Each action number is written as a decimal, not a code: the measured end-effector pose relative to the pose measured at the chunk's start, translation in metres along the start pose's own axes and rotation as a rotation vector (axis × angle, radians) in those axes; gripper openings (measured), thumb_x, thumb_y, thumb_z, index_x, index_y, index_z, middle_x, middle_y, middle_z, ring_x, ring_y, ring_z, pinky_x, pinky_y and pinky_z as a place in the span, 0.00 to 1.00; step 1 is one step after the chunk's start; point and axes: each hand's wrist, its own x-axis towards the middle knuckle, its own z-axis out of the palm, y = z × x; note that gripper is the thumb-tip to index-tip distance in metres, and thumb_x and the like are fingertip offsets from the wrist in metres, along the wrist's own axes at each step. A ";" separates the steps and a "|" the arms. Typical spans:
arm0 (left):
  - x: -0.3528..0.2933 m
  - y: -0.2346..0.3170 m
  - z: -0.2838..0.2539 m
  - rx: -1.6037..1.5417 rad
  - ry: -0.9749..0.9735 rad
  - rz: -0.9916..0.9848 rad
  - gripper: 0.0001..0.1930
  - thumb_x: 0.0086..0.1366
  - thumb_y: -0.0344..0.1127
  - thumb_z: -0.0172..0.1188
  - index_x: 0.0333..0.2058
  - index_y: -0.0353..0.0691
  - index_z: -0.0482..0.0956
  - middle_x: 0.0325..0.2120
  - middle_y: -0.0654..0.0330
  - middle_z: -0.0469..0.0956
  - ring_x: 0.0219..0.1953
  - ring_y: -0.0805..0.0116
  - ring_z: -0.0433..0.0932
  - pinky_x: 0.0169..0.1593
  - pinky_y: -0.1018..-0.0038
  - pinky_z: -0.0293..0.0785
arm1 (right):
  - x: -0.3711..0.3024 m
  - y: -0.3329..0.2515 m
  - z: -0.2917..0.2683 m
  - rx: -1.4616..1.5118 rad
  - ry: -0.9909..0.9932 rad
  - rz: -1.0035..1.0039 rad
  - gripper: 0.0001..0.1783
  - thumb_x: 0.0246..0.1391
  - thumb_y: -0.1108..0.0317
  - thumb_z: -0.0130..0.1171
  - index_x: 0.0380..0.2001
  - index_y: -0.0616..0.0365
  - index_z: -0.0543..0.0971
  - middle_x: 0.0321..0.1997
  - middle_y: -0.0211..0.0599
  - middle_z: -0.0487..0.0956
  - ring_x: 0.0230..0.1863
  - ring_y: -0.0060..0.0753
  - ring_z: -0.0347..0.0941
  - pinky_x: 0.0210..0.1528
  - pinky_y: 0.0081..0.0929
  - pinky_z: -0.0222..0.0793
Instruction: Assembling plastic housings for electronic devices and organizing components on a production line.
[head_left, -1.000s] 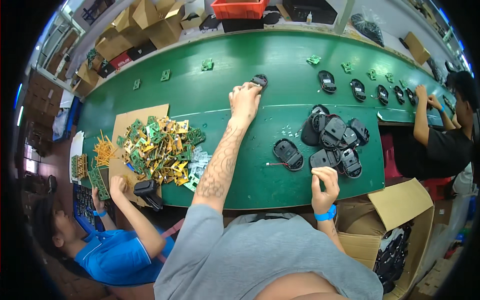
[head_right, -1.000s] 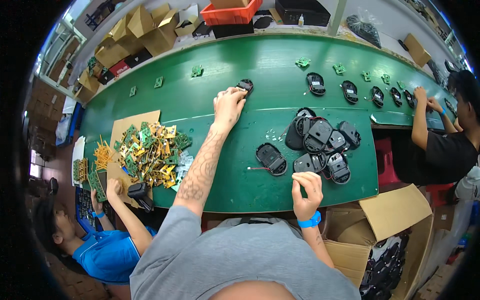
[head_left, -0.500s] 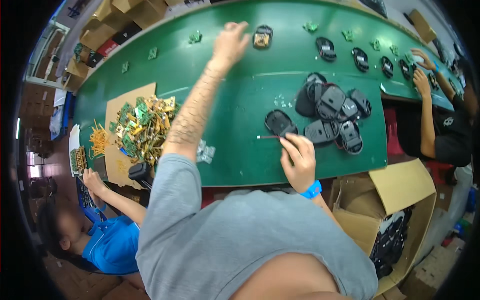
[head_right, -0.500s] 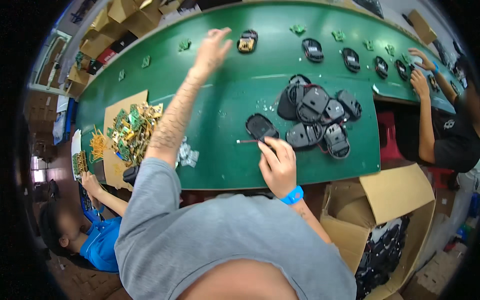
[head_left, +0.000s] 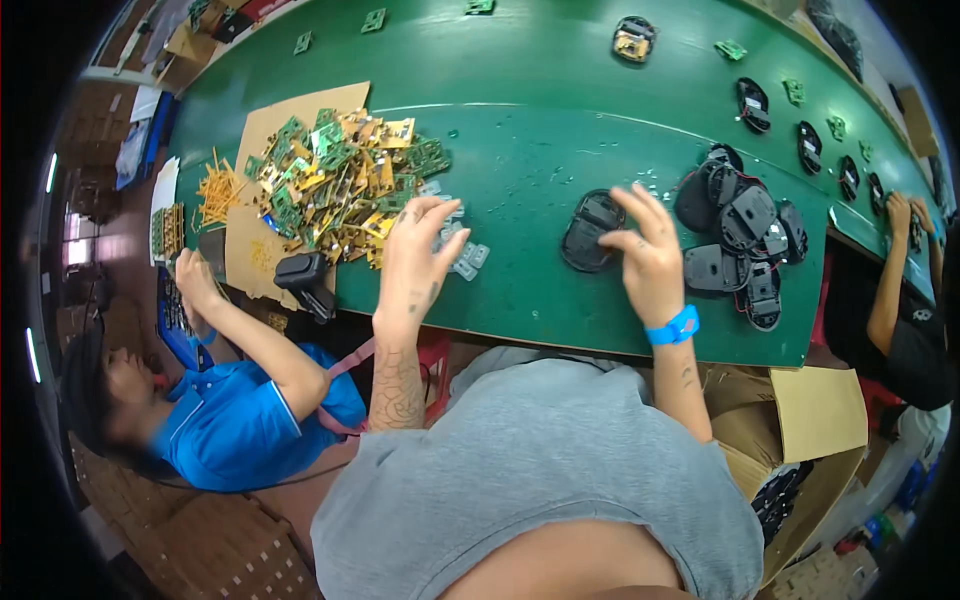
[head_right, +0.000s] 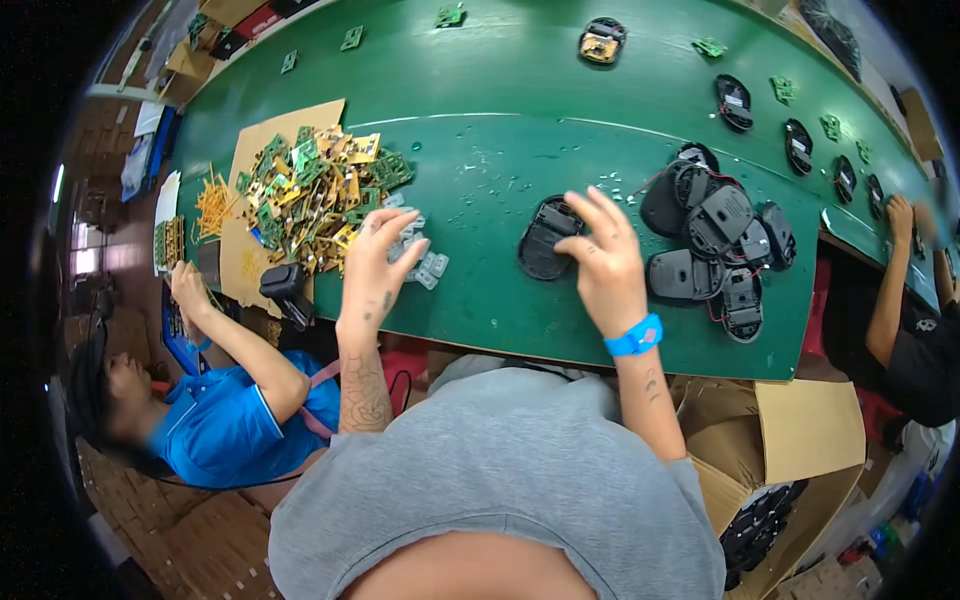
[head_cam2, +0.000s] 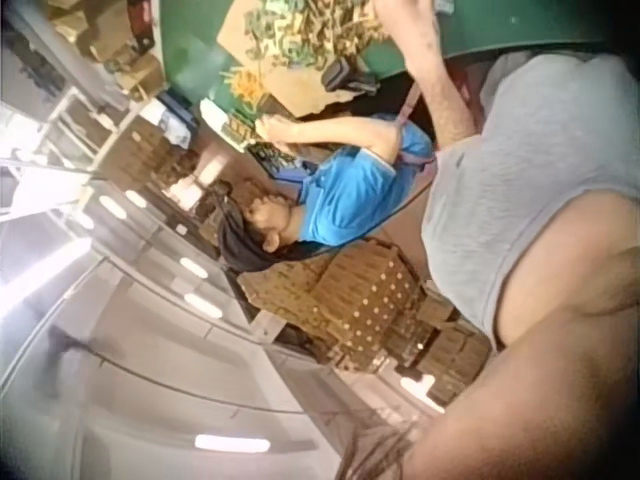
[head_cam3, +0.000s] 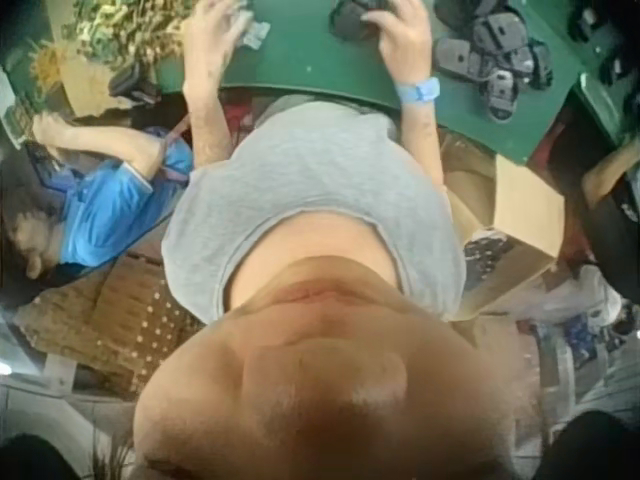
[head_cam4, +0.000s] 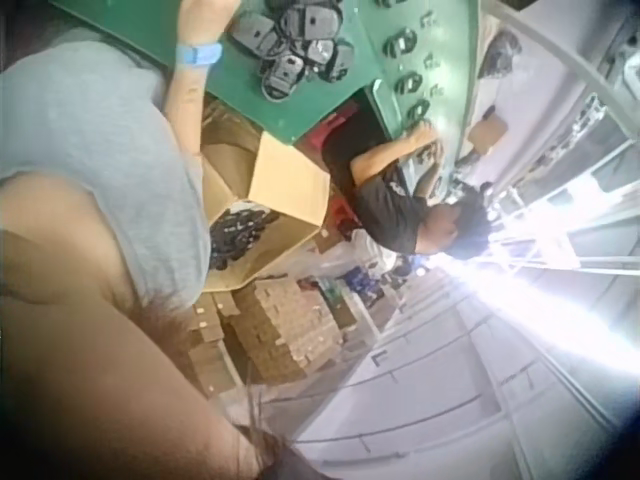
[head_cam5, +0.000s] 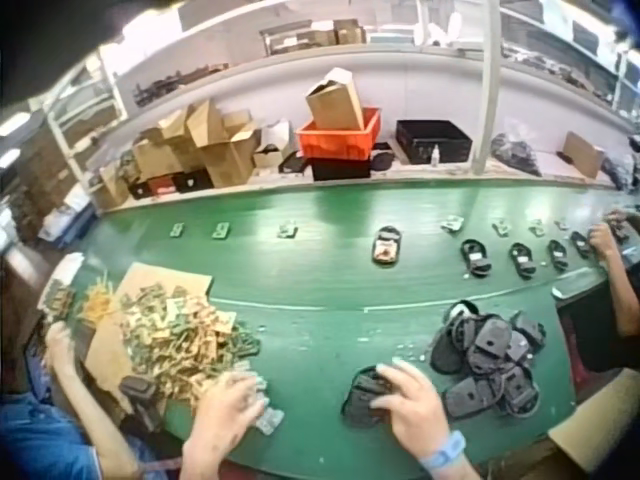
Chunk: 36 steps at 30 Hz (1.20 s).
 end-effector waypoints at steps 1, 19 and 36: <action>-0.004 -0.001 0.003 -0.060 0.049 0.003 0.11 0.61 0.29 0.65 0.43 0.39 0.83 0.43 0.60 0.79 0.39 0.61 0.79 0.43 0.69 0.76 | 0.003 0.003 -0.001 0.021 0.001 -0.029 0.11 0.41 0.83 0.61 0.29 0.55 0.82 0.60 0.32 0.79 0.66 0.48 0.70 0.65 0.41 0.66; 0.026 0.038 0.060 -0.207 0.048 0.418 0.11 0.59 0.26 0.64 0.41 0.43 0.80 0.39 0.62 0.81 0.34 0.63 0.80 0.39 0.71 0.77 | -0.015 -0.010 0.009 -0.008 -0.075 0.071 0.14 0.51 0.78 0.63 0.43 0.57 0.84 0.67 0.37 0.74 0.68 0.46 0.68 0.64 0.38 0.66; 0.013 0.034 0.056 -0.195 -0.004 0.121 0.06 0.59 0.28 0.65 0.36 0.41 0.81 0.34 0.63 0.79 0.34 0.63 0.79 0.38 0.69 0.75 | -0.008 -0.017 -0.014 -0.011 -0.263 0.168 0.28 0.46 0.70 0.70 0.55 0.54 0.80 0.67 0.36 0.73 0.65 0.44 0.67 0.67 0.39 0.63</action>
